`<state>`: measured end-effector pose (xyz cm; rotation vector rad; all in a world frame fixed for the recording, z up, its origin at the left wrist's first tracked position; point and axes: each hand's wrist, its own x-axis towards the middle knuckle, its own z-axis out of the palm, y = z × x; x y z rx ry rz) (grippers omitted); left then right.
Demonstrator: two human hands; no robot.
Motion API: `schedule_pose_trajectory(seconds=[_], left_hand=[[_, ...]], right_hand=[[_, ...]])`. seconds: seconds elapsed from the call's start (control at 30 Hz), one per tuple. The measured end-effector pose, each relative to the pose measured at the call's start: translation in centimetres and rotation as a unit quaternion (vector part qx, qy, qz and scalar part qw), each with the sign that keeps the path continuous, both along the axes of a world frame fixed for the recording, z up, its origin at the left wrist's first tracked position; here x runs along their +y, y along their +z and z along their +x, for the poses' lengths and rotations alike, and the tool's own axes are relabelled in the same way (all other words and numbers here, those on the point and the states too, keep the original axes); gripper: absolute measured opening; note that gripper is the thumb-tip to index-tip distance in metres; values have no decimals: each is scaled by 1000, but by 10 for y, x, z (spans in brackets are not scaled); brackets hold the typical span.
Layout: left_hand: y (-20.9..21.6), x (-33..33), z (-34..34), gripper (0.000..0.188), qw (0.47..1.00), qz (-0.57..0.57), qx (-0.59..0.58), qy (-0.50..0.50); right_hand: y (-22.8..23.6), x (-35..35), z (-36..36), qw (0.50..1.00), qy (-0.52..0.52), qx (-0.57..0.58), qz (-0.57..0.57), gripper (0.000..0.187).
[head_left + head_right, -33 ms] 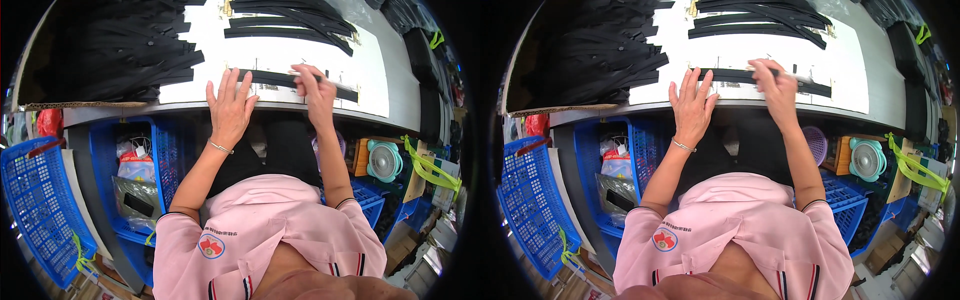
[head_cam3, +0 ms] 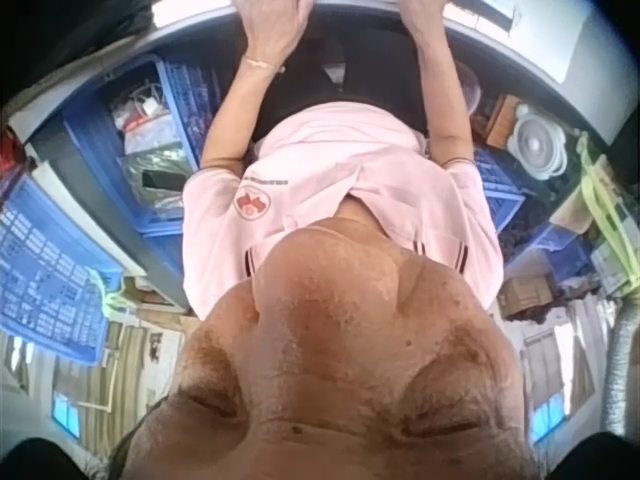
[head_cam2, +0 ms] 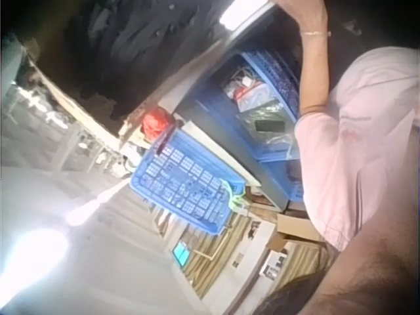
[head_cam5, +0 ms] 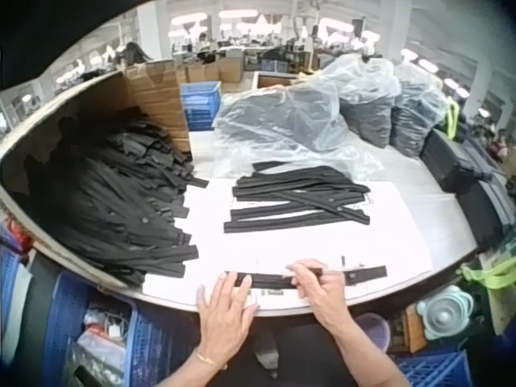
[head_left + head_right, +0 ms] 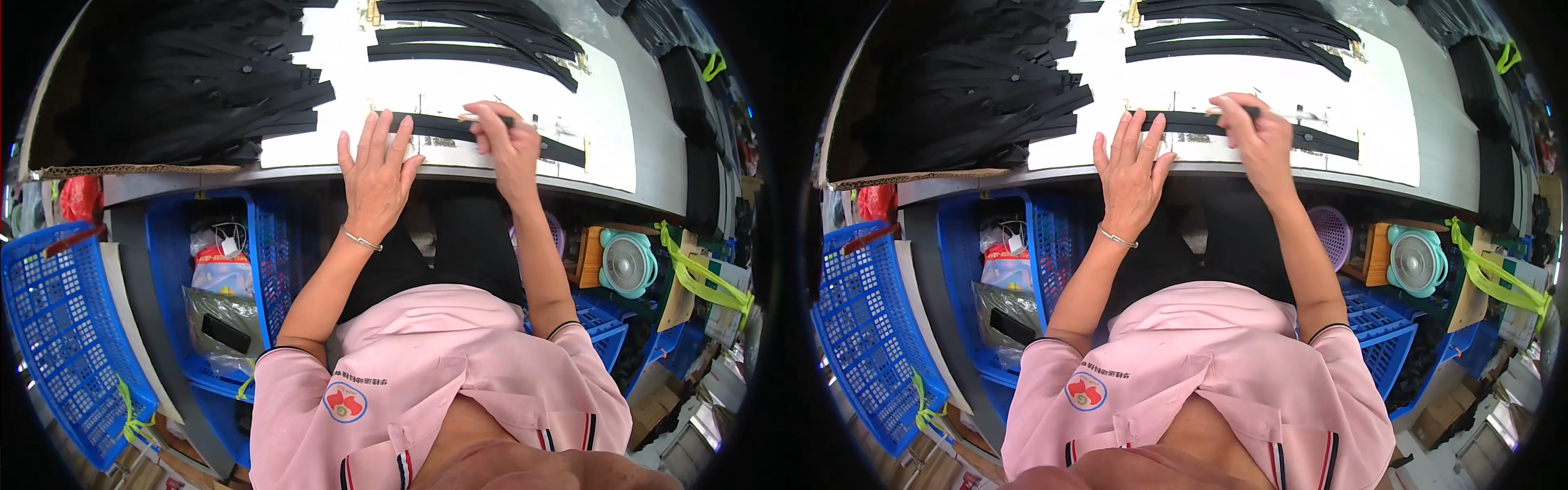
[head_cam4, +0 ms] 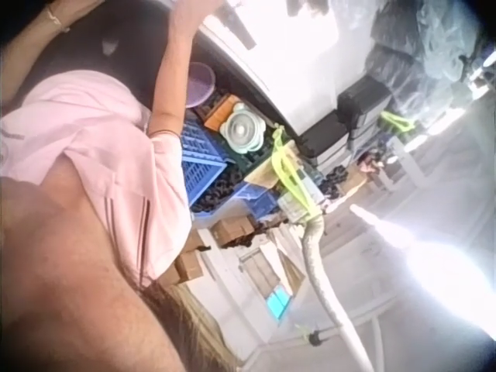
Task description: Marking zipper components with a pen at a manufacturing workstation.
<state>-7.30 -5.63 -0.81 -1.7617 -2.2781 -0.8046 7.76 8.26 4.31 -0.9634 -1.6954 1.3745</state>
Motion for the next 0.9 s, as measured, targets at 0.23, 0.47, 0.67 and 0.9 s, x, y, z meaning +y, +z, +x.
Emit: schedule_pose_trajectory(seconds=[0.23,0.47,0.67,0.9], left_hand=[[-2,1,2,53,1000,11,-3,5],[-5,1,0,52,1000,21,-4,11],[-6,2,1,54,1000,24,5,9],[-7,3,2,54,1000,18,-2,18]], right_hand=[[-38,0,-41,986,26,-31,164,26],[-33,-5,-43,987,44,-80,133,20],[-39,-4,-45,981,35,-68,180,23],[-34,-4,-37,983,90,-40,154,25]])
